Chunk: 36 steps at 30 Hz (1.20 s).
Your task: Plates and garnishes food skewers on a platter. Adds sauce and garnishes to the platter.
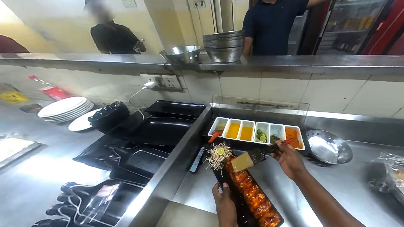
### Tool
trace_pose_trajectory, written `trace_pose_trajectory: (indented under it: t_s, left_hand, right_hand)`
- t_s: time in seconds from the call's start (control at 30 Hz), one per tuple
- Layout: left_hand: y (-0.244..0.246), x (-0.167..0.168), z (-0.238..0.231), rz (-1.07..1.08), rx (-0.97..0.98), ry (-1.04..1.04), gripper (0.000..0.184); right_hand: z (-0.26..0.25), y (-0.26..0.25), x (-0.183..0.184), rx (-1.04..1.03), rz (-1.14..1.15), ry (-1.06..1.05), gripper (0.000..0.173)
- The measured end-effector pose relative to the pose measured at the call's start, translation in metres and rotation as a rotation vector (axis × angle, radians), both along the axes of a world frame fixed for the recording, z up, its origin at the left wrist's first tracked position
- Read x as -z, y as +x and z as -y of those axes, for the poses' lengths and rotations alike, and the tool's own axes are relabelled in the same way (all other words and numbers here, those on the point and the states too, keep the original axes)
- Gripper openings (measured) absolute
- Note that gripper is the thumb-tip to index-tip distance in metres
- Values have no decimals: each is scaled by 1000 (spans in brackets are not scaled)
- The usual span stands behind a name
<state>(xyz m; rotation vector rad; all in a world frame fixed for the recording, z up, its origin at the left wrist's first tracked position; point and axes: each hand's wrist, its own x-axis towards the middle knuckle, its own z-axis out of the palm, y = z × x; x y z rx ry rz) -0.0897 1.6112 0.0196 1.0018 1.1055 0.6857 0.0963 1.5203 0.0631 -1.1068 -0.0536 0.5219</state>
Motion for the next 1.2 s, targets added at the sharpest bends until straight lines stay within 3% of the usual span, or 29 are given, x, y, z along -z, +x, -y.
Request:
trace_pose_trajectory:
  t_s: [0.4, 0.73, 0.93, 1.2]
  left_hand:
    - [-8, -3, 8, -15, 48, 17, 40]
    - [-12, -2, 5, 12, 46, 15, 40]
    - [-13, -5, 7, 2, 55, 20, 40]
    - [-14, -4, 8, -5, 76, 43, 40]
  right_hand:
    - [-11, 11, -4, -27, -12, -96, 19]
    - [68, -26, -2, 14, -5, -9, 25]
    - [105, -38, -4, -9, 99, 73, 27]
    - [138, -60, -2, -39, 63, 124, 30]
